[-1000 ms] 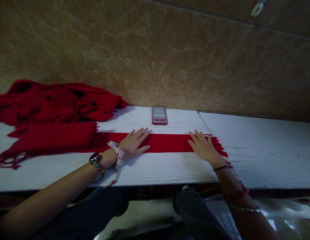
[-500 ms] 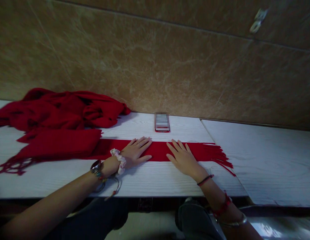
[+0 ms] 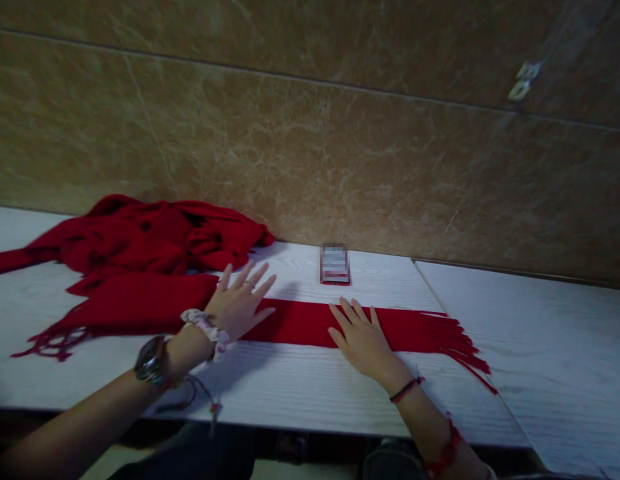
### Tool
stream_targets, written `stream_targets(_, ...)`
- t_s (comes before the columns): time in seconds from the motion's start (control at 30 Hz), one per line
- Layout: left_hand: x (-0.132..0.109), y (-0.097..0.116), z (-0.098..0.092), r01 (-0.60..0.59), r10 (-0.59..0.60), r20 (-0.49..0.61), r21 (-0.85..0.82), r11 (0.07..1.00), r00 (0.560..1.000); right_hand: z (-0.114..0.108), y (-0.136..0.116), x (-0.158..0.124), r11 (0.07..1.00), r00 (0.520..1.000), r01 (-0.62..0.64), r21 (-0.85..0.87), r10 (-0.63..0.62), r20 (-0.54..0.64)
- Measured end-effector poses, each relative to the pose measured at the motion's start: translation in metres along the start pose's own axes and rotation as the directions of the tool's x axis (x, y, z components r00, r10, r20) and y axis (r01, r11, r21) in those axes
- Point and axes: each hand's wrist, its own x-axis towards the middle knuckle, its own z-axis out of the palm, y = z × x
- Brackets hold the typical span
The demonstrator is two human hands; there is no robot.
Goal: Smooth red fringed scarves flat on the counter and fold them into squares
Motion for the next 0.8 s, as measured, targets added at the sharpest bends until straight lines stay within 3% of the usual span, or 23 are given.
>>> stream_targets(0.1,-0.015,-0.032,-0.004,0.160,-0.167,0.066,0.099,0.982,0.984,0.002,0.009,-0.006,1.000,1.000,-0.003,-0.022,0.003,-0.017)
stream_targets(0.23,-0.027,-0.051,-0.006,0.170,-0.192,0.198,0.124,0.978,0.961,0.006,0.024,-0.014,0.999,0.999,0.005,-0.033,-0.007,-0.048)
stream_targets(0.43,-0.019,-0.047,-0.013,0.184,-0.233,0.319,0.177,0.967,0.919,0.009,0.036,-0.019,0.997,0.998,0.033,-0.068,-0.037,-0.057)
stream_targets(0.8,-0.020,-0.040,-0.023,0.154,-0.207,0.272,0.202,0.967,0.940,0.009,0.080,-0.041,0.995,0.996,0.045,-0.094,-0.052,-0.078)
